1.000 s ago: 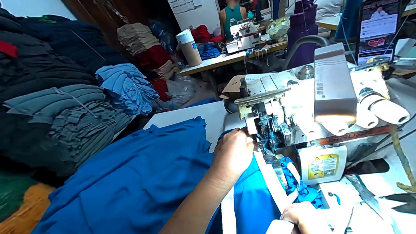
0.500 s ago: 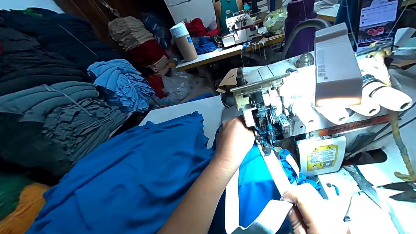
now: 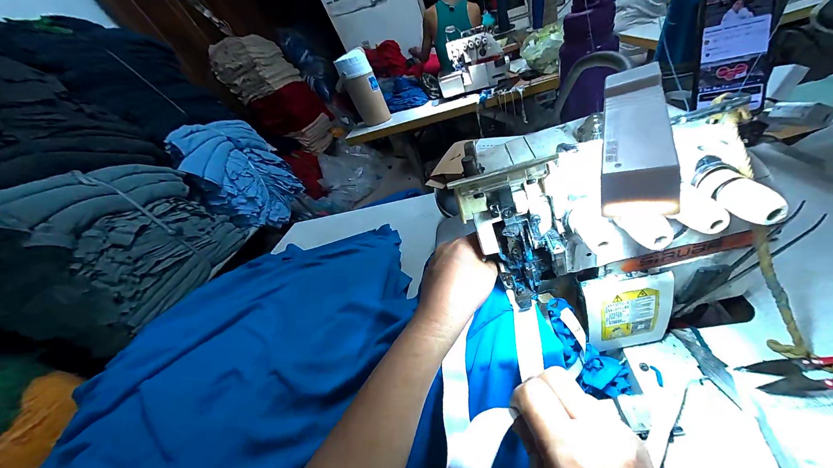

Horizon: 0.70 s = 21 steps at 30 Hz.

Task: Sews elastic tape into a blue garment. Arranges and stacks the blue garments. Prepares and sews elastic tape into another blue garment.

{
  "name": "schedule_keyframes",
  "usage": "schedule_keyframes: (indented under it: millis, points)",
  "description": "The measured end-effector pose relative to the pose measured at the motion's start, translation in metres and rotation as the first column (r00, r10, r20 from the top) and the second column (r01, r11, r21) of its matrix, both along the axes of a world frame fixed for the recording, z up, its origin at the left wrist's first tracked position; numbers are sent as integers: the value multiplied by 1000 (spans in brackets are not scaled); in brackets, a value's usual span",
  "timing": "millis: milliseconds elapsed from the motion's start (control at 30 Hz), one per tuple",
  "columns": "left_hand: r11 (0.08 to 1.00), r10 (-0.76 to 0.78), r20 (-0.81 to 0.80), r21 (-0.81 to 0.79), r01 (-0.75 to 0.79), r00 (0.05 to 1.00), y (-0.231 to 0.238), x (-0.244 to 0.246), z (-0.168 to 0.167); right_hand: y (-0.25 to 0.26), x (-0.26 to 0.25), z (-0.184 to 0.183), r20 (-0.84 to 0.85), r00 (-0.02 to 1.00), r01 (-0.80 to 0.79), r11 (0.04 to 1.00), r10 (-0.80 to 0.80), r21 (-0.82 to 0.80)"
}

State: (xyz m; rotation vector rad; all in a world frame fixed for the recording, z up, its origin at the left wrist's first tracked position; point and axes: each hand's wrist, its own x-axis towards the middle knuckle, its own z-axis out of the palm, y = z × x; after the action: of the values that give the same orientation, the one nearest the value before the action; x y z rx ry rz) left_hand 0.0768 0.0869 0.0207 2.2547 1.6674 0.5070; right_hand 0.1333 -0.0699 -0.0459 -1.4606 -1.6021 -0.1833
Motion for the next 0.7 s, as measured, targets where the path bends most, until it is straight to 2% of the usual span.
schedule_keyframes:
  millis: [167,333,500,567,633,700]
  points:
    - [999,-28,9,41,27,1000,2,-3,-3,-8,17,-5,-133,989,-80,994,70,-71]
    - [999,-22,23,29,21,1000,2,-3,-4,-6,19,-12,-280,953,-144,987,118,-75]
    - [999,-15,37,29,14,999,1,-4,-4,4,19,-22,-277,953,-126,992,121,0]
    - [999,-44,115,-4,45,992,5,-9,-8,10,21,-23,-221,969,-109,994,111,18]
    - [995,-46,282,-69,68,958,9,-16,-14,14,25,-17,-189,975,-123,992,119,-6]
    - [979,12,527,-178,97,850,-4,-25,-7,17,29,-12,-174,974,-150,988,142,-32]
